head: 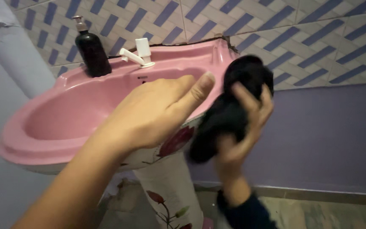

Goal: The person wipes the interior and exterior of a pink pedestal sink using a black cloth. They scrub the basin, rim, and pedestal base, then wipe the faucet and soap dispenser. The sink is mounted against a tiled wall in a small room.

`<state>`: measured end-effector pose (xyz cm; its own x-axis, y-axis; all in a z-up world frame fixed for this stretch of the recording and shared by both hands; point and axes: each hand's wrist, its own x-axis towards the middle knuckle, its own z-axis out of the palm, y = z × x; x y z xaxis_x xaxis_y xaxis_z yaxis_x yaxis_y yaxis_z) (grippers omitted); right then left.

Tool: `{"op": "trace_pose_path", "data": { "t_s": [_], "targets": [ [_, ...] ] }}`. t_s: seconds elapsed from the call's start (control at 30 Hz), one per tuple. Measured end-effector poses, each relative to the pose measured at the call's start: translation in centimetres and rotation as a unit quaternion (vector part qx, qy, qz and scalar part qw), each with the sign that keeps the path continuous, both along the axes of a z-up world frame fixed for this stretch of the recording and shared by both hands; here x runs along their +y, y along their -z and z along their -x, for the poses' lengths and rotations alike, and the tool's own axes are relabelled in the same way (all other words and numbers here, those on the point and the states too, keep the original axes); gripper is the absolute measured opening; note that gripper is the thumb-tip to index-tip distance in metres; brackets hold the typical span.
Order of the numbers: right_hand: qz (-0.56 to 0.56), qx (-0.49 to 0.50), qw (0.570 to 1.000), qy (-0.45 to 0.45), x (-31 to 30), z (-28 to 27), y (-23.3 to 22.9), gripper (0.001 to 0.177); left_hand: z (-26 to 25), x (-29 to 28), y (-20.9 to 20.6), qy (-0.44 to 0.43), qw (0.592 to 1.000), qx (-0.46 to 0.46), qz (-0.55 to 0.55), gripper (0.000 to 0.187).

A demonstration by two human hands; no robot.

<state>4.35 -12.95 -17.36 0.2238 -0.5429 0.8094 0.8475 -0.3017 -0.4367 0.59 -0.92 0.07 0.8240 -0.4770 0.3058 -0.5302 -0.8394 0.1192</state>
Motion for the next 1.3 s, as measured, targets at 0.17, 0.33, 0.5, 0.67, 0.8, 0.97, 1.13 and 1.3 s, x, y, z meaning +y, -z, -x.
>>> {"op": "trace_pose_path", "data": {
  "t_s": [0.17,0.33,0.5,0.67,0.8,0.97,1.13,1.3],
  "targets": [
    [0.097,0.004,0.992,0.078,3.6,2.7,4.5,0.046,-0.1,0.3,0.3,-0.018,1.000,0.018,-0.009,0.078],
    [0.165,0.011,0.981,0.099,2.8,-1.9,10.7,0.048,0.4,-0.4,0.1,-0.038,0.999,0.014,-0.016,0.078],
    [-0.023,0.182,0.968,-0.172,-0.9,-9.9,13.7,0.073,0.5,-0.6,-0.2,-0.038,0.999,0.006,-0.026,0.077],
    [-0.235,0.049,0.902,-0.359,-7.5,-19.6,11.1,0.046,0.6,-0.6,-0.1,-0.035,0.999,-0.002,-0.018,0.077],
    [-0.278,-0.020,0.782,-0.558,-8.1,-24.3,7.8,0.058,0.4,-0.4,0.2,-0.044,0.999,0.009,-0.001,0.078],
    [-0.239,0.046,0.727,-0.642,-7.2,-20.7,7.2,0.060,-1.1,0.6,1.2,0.010,1.000,-0.018,0.004,0.083],
    [-0.231,0.085,0.704,-0.666,-2.2,-13.8,6.8,0.060,-1.5,0.9,1.8,0.060,0.996,-0.066,0.028,0.089],
    [-0.301,0.120,0.616,-0.719,0.9,-7.3,6.1,0.062,-0.6,0.7,1.6,0.006,0.999,-0.035,0.018,0.083]
  ]
}}
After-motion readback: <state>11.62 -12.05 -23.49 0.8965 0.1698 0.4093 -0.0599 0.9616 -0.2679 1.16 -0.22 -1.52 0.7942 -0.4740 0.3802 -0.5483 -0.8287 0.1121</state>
